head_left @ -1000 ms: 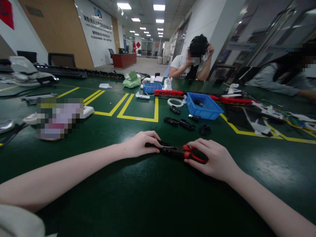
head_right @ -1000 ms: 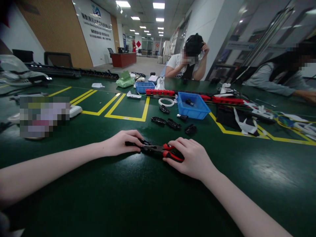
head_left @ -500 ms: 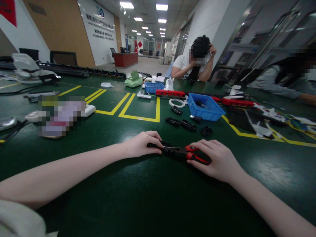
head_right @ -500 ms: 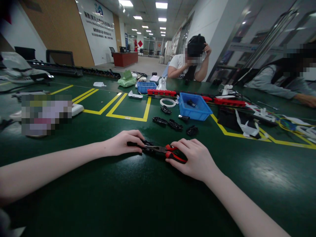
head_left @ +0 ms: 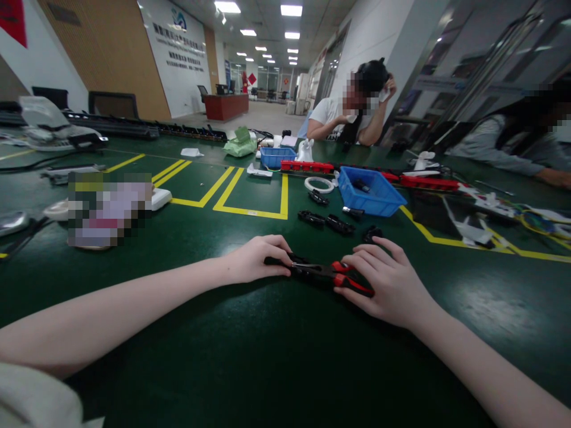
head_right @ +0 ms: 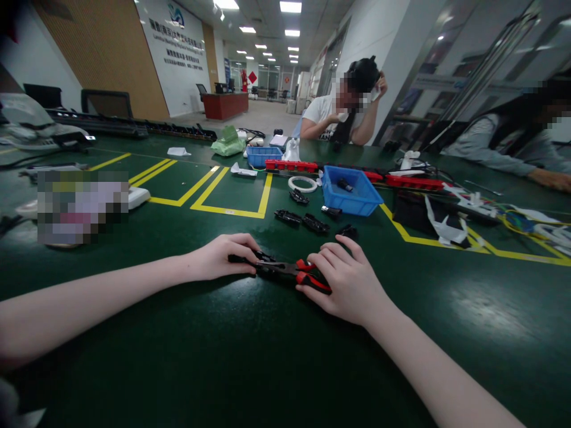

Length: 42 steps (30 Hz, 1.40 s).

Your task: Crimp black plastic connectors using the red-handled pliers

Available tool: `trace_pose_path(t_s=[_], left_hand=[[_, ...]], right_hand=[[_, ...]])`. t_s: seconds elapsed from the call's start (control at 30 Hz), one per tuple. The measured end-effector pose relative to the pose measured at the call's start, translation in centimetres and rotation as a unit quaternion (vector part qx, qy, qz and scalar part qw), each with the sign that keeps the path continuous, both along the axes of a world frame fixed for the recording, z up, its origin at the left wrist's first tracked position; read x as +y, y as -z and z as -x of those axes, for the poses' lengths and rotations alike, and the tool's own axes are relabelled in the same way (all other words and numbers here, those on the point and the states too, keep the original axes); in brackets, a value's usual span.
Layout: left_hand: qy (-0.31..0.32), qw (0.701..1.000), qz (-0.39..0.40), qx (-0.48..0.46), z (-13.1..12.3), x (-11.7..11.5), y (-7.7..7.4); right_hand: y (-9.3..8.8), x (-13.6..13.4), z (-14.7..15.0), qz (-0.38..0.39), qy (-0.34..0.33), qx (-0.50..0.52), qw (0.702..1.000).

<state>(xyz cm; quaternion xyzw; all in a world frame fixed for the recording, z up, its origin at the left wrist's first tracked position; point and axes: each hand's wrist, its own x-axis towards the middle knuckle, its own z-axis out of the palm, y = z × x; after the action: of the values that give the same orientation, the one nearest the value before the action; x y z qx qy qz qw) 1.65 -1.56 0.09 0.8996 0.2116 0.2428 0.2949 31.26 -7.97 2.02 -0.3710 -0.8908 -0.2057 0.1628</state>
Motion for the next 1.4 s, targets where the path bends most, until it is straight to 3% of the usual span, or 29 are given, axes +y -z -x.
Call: trace_pose_path(t_s=[1.4], left_hand=[[0.014, 1.0, -0.013, 0.013, 0.2, -0.2, -0.2]], right_hand=[[0.1, 0.4, -0.3, -0.009, -0.025, 0.009, 1.0]])
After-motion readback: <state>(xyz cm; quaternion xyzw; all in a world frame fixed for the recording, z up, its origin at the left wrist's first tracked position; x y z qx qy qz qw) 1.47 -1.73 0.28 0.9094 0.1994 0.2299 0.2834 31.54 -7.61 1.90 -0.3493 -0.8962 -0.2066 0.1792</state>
